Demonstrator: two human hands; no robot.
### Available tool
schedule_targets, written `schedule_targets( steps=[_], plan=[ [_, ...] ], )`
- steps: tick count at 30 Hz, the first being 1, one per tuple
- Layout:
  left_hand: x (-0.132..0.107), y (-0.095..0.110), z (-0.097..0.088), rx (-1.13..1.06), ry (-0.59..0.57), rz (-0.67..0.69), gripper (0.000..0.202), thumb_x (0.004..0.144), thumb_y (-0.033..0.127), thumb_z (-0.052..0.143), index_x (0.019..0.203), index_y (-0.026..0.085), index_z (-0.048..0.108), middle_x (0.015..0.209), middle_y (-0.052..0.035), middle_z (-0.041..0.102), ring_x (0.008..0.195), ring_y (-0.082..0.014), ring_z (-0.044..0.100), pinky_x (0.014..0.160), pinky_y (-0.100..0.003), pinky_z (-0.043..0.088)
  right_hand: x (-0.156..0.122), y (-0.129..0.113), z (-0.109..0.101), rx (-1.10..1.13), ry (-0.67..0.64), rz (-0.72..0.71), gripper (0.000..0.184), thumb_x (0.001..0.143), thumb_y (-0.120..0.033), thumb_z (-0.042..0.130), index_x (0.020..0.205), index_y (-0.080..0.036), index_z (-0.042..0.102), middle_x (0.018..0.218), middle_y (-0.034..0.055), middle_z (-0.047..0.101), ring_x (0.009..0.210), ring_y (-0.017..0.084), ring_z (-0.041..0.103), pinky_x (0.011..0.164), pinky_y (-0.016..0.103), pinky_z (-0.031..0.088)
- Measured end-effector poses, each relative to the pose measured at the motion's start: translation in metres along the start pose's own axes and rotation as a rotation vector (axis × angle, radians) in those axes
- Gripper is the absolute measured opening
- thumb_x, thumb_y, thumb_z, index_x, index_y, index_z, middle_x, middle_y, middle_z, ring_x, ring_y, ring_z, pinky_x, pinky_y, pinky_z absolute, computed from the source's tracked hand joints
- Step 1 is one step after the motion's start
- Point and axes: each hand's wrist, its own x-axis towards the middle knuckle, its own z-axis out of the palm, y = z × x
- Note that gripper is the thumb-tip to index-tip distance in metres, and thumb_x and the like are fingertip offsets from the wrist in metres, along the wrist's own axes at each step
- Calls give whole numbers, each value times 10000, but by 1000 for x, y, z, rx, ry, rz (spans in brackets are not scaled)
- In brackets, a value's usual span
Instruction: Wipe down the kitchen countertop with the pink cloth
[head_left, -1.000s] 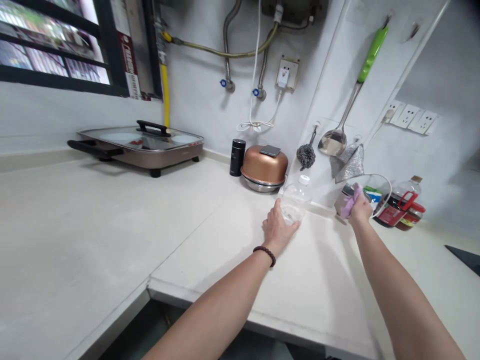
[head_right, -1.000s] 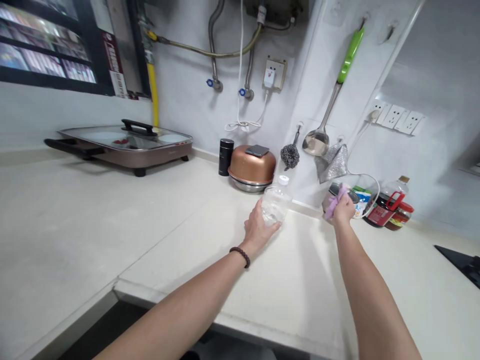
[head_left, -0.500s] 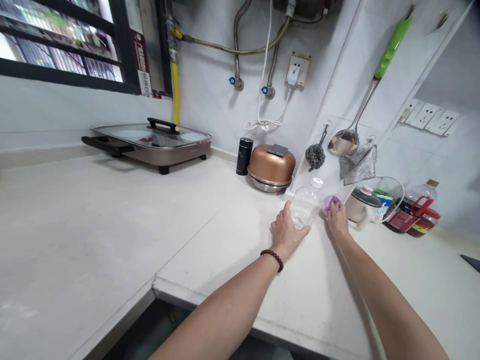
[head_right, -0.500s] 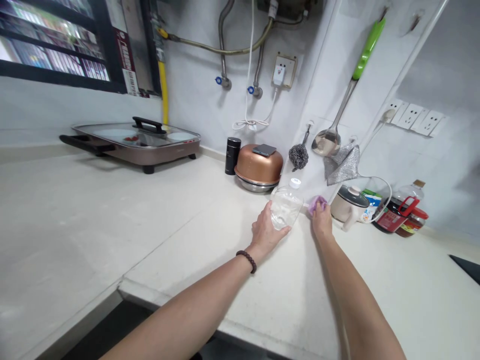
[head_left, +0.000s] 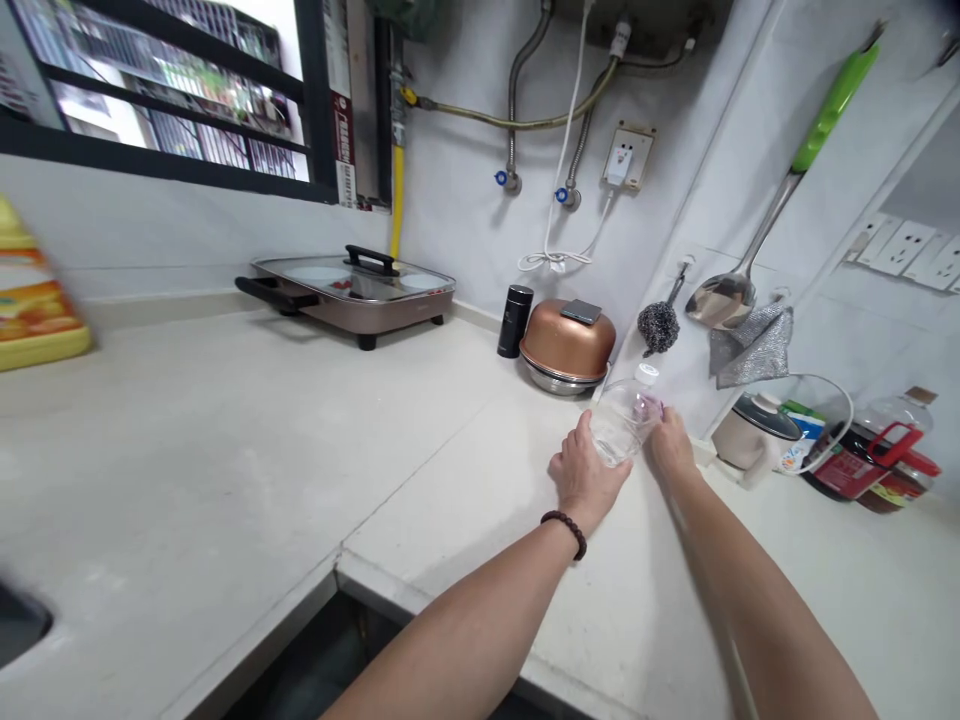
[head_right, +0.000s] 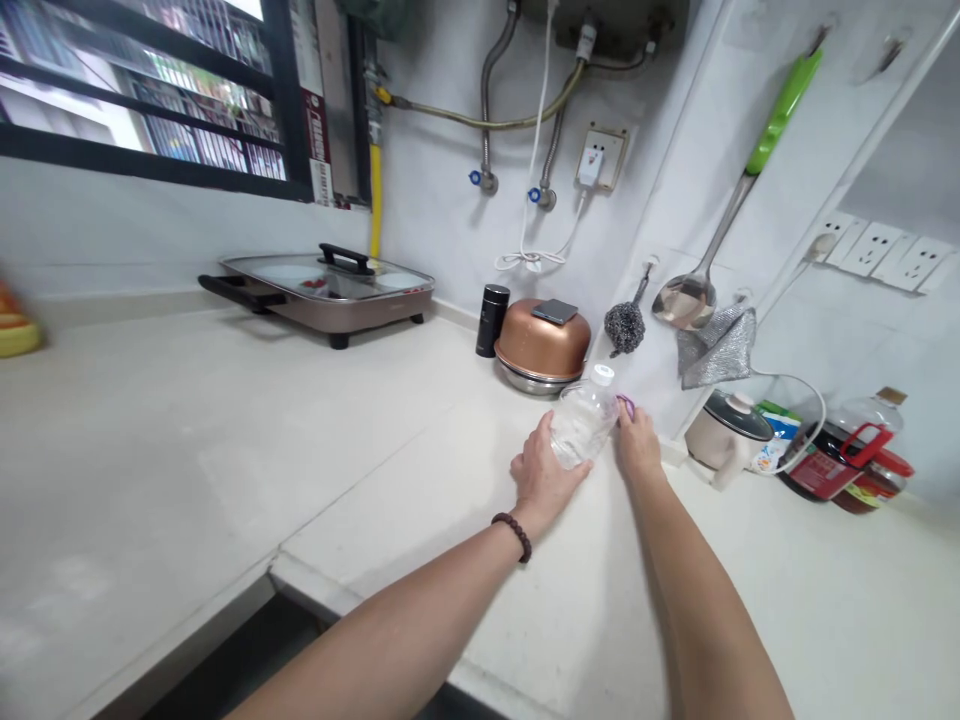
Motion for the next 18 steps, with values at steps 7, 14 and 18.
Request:
schedule_targets(
  steps=[7, 14, 18],
  plan=[
    [1, 3, -5, -22, 60, -73, 970, 774, 316, 822, 1579, 301, 281, 1477, -135, 572, 1439, -332, 473, 1147, -492, 347, 53, 12, -48, 102, 128, 211, 642, 1025, -185, 319, 1666, -211, 299, 1226, 162, 536, 1065, 299, 547, 882, 386, 476],
    [2, 2, -5, -54, 80, -102, 974, 756, 287, 834, 1570, 323, 300, 1488, -125, 570, 1452, -329, 462, 1156, -491, 345, 58, -11, -51, 110, 73, 267, 652, 1037, -217, 362, 1683, -248, 280, 1250, 163, 539, 1059, 309, 570, 847, 381, 472],
    [3, 2, -4, -60, 117, -130, 954, 769, 268, 822, 1569, 324, 305, 1507, -125, 560, 1462, -330, 450, 1154, -507, 349, 11, -32, -27, 10, -175, 89, 601, 1035, -173, 387, 1630, -254, 409, 1223, 159, 577, 1058, 289, 568, 808, 337, 473]
  ],
)
